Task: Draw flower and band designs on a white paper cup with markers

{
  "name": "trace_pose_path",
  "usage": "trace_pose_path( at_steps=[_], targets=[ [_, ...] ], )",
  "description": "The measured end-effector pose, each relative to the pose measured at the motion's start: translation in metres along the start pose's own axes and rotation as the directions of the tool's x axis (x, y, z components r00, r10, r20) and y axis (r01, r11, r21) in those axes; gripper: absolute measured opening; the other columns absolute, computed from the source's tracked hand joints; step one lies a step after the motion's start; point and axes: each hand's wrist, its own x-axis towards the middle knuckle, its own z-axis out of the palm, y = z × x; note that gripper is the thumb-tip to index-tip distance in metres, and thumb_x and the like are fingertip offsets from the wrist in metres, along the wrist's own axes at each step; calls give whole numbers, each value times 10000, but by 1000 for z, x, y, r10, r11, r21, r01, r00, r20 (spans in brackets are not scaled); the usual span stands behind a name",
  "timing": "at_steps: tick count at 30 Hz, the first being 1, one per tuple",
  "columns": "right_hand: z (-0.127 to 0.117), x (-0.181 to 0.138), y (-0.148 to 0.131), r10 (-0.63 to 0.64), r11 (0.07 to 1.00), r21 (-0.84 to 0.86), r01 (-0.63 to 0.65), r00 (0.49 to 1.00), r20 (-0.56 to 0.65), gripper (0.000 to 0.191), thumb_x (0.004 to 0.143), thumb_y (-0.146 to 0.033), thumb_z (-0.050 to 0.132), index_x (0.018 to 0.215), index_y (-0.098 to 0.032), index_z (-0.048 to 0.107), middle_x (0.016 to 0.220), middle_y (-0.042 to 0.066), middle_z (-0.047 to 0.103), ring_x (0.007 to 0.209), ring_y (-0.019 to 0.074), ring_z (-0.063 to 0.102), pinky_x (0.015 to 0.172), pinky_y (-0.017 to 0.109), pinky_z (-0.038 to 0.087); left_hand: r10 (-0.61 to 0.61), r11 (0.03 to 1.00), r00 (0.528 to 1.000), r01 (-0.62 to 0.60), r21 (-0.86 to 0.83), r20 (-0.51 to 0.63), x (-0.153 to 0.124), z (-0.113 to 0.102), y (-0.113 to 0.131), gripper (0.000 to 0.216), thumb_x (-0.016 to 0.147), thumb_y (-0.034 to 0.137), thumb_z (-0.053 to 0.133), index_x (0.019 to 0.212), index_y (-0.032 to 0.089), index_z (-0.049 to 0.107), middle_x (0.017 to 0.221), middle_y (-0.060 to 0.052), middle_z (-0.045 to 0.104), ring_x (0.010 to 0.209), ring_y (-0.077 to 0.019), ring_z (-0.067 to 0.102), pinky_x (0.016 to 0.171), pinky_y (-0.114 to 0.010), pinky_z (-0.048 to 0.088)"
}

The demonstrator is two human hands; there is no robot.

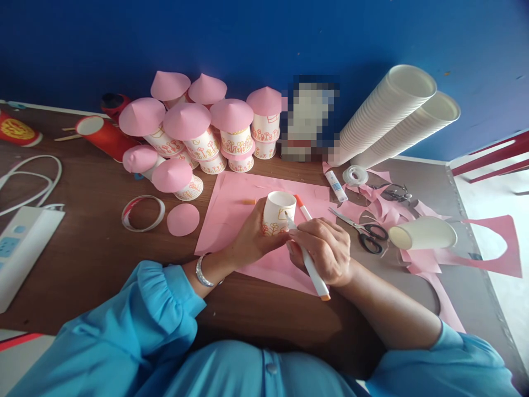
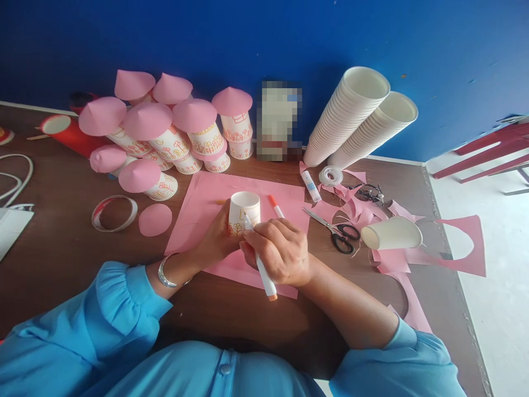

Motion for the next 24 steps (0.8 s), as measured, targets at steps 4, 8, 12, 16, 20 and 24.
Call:
trace_pose_path(
  at_steps=[4, 8, 12, 16, 20, 24],
  targets=[
    [-1, 2, 1, 15, 1000, -23, -15, 1000, 10, 55, 1024, -155, 576, 1056, -167, 619, 776, 34, 694, 626, 151, 606, 581, 290, 516, 14, 1000, 1000, -13, -18, 12, 0, -1, -3, 586, 808, 442, 893, 1220, 211, 546, 1132, -64, 661, 971, -206, 620, 786, -334, 521],
    [-1, 2, 1, 23, 999, -23, -22, 999, 32, 58, 1019, -148, 577, 1059, -167, 615, 777, 34, 692, 628, 156, 603, 577, 297, 507, 3, 1000, 1000, -3, -13, 11, 0, 0, -4, 589, 798, 453, 898, 1204, 213, 546, 1132, -65, 659, 984, -215, 618, 787, -337, 519],
    [-1, 1, 1, 15, 999, -31, -14, 999, 43, 57, 1008, -131, 589, 1052, -160, 611, 768, 39, 683, 622, 159, 592, 573, 296, 494, -18, 1000, 1000, 17, -23, -2, 0, 1, 0, 585, 777, 435, 902, 1160, 206, 522, 1107, -64, 649, 951, -202, 604, 768, -326, 510],
    [0, 1, 0, 20, 1000, -18, -19, 999, 47, 55, 1005, -136, 589, 1044, -169, 608, 759, 28, 673, 617, 154, 588, 587, 289, 509, -62, 996, 998, 62, -59, 10, 0, 2, 3, 596, 766, 448, 900, 1139, 208, 503, 1031, -37, 634, 867, -173, 580, 715, -304, 492],
    [3, -1, -2, 27, 1000, -4, -27, 999, 36, 61, 1002, -138, 585, 1041, -179, 609, 754, 21, 679, 612, 149, 591, 582, 283, 516, -55, 997, 998, 55, -61, -1, 0, 2, 2, 594, 747, 461, 911, 1107, 209, 511, 977, -14, 615, 828, -157, 555, 691, -289, 479],
    [3, -2, -3, 21, 1000, 4, -21, 999, 48, 92, 973, -129, 629, 1051, -176, 613, 773, 26, 679, 616, 149, 614, 583, 283, 514, -48, 996, 999, 49, -77, 15, 1, 2, 2, 603, 752, 466, 910, 1140, 209, 525, 973, -15, 621, 806, -150, 548, 666, -280, 469]
  ],
)
